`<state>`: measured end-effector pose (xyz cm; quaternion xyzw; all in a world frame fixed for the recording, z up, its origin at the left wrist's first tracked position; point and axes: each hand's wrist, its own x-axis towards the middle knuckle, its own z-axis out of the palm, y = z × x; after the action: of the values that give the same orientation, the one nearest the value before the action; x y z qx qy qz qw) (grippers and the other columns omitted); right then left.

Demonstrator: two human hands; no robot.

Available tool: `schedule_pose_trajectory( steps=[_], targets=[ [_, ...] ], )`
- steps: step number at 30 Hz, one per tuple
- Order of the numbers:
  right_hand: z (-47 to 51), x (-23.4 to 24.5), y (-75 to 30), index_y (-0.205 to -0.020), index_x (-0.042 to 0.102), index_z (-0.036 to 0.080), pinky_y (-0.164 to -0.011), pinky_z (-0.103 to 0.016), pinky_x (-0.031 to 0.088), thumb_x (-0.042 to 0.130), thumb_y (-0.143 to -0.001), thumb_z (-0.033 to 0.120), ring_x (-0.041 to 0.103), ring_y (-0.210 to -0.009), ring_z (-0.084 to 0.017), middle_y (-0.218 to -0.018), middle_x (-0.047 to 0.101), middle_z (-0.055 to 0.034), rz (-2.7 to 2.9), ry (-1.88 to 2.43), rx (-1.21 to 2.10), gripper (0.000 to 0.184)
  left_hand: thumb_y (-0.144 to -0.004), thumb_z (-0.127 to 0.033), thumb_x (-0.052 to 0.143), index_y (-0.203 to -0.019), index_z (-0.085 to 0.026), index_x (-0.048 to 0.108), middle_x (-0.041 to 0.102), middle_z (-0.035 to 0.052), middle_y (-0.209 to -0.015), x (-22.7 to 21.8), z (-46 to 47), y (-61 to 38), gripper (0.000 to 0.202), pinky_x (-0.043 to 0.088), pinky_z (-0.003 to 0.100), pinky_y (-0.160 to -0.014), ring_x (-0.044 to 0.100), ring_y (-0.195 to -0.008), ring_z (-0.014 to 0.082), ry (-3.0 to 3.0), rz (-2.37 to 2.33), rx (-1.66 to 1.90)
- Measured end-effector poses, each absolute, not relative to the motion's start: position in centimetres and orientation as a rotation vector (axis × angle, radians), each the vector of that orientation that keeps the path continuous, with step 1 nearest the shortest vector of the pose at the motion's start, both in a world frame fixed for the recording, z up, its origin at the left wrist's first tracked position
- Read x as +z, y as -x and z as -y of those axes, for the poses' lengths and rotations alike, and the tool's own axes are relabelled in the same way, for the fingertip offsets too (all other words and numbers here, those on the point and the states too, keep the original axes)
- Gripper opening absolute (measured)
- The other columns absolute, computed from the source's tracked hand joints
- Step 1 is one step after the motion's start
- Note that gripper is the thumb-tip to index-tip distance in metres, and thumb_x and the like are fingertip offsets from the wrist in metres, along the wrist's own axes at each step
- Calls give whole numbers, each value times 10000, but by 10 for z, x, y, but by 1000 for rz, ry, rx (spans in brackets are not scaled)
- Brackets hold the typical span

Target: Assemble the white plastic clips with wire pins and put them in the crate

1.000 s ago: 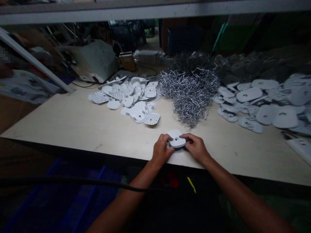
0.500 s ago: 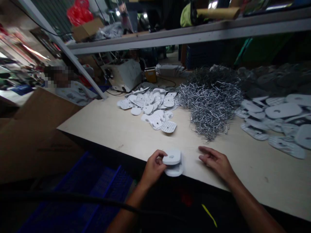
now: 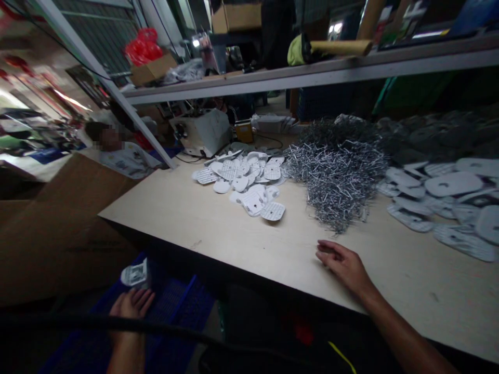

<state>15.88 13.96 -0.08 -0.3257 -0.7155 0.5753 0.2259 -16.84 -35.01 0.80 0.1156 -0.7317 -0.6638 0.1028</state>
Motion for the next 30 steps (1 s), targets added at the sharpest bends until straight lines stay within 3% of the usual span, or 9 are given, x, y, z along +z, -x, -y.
schedule_pose_trajectory(
  steps=[3, 6, 10, 14, 17, 20, 24, 26, 30],
  targets=[
    [-134, 2, -138, -1282, 726, 155, -776, -418, 581, 734, -872, 494, 675, -758, -223, -1190, 740, -132, 2171, 788, 1263, 531, -844, -271, 681, -1214, -228, 515, 662, 2, -898, -14, 344, 169, 408, 633, 351, -727, 717, -708, 178, -338, 2184, -2018],
    [-128, 13, -104, -1351, 683, 179, -916, -427, 565, 686, -933, 378, 685, -913, -242, -1277, 695, -120, 2381, 592, 955, 463, -865, -258, 716, -1357, -215, 550, 708, 45, -1014, -17, 311, 156, 521, 631, 339, -770, 751, -752, 181, -404, 2242, -2097],
    [-121, 25, -48, -1440, 619, 167, -1121, -448, 465, 749, -914, 280, 566, -1300, -318, -1452, 589, -154, 2587, 458, 625, 554, -882, -331, 720, -1398, -188, 603, 740, 100, -1114, -2, 260, 126, 548, 625, 321, -755, 774, -817, 210, -327, 2380, -2205],
    [-123, 30, -2, -1444, 620, 156, -1142, -481, 413, 799, -885, 233, 505, -1341, -358, -1511, 535, -191, 2672, 474, 515, 591, -839, -546, 765, -1412, -165, 620, 733, 156, -1244, 18, 225, 91, 703, 636, 382, -804, 781, -908, 279, 14, 2575, -2200],
    [-127, 35, 12, -1255, 729, 160, -1082, -463, 435, 755, -897, 165, 559, -1242, -347, -1331, 662, -176, 2654, 465, 661, 358, -811, -657, 764, -1394, -162, 646, 714, 171, -1306, 35, 206, 71, 773, 636, 415, -832, 777, -941, 307, 239, 2717, -2195],
    [-134, 44, 8, -1087, 758, 175, -1011, -411, 459, 652, -983, 220, 613, -1113, -298, -1096, 731, -125, 2600, 458, 764, 155, -833, -675, 740, -1390, -163, 656, 705, 169, -1324, 52, 191, 60, 761, 628, 413, -850, 771, -952, 304, 398, 2769, -2187],
    [-141, 55, -19, -963, 720, 157, -763, -341, 519, 516, -1041, 434, 659, -844, -237, -909, 723, -96, 2340, 561, 1324, 352, -879, -673, 697, -1361, -159, 681, 701, 171, -1327, 68, 168, 62, 704, 613, 400, -853, 765, -936, 288, 588, 2820, -2186],
    [-142, 59, -38, -939, 710, 151, -642, -306, 507, 555, -995, 539, 643, -725, -206, -849, 710, -80, 2203, 557, 1696, 422, -897, -671, 676, -1362, -147, 675, 709, 180, -1311, 70, 148, 66, 701, 610, 399, -850, 765, -919, 283, 609, 2799, -2287],
    [-135, 66, -75, -908, 709, 149, -585, -260, 462, 777, -823, 657, 572, -627, -143, -778, 663, -32, 1890, 521, 2294, 519, -944, -657, 611, -1373, -94, 646, 747, 215, -1222, 65, 96, 57, 709, 610, 387, -800, 771, -932, 307, 559, 2604, -3072]
  ],
)
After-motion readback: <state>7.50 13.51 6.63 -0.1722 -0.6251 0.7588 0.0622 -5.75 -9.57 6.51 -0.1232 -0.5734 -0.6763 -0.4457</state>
